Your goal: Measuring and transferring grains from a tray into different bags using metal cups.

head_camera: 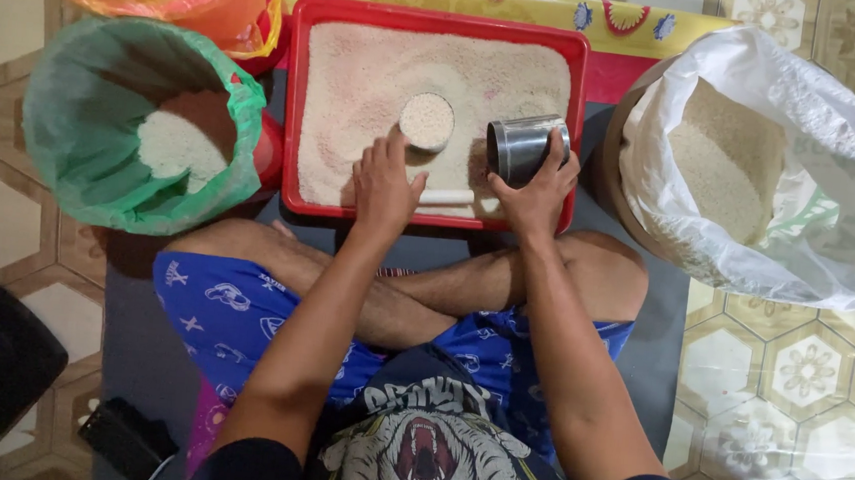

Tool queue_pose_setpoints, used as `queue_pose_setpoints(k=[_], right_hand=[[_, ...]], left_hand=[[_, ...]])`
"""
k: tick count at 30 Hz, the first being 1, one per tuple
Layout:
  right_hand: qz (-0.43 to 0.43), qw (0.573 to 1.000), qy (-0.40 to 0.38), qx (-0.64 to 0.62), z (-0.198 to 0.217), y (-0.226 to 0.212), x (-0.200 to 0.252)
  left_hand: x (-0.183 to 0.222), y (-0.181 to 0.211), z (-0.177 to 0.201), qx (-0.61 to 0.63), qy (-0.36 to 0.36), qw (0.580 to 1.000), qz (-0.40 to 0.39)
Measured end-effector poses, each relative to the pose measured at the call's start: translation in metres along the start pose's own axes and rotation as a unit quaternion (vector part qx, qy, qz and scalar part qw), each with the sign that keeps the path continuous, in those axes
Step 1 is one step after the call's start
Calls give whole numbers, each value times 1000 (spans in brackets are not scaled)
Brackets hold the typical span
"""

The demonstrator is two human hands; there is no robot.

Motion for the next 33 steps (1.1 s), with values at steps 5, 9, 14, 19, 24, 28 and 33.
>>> queue_pose_setpoints(k=[5,9,14,19,24,28,33], right_hand=[[7,1000,11,5,-3,4,-3],[9,1000,11,4,-3,5,-4],[2,1000,5,-2,-4,4,-4],[5,1000,3,-7,-4,3,-4],[3,1000,2,-7,-4,4,-4],[9,1000,4,-17,-4,3,-5],[11,1000,5,-21,-3,3,-2]], left_hand=[[-25,7,9,25,61,995,69],[-42,8,-3,60,46,993,85],[-55,4,-19,39,58,993,96],[-57,-11,-30,87,86,989,81],[-48,-8,-12,147,126,978,81],[-28,22,58,247,194,944,105],[-2,28,128,326,338,880,65]])
Point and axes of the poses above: each hand's wrist, its own x-axis away from the middle knuckle, its own z-axis out of the back of the hand, y = z × x, the point moved 3 cm from there along -x, towards the middle knuckle, and after that the axes turned 11 degrees about -z, right-handed, at the moved point
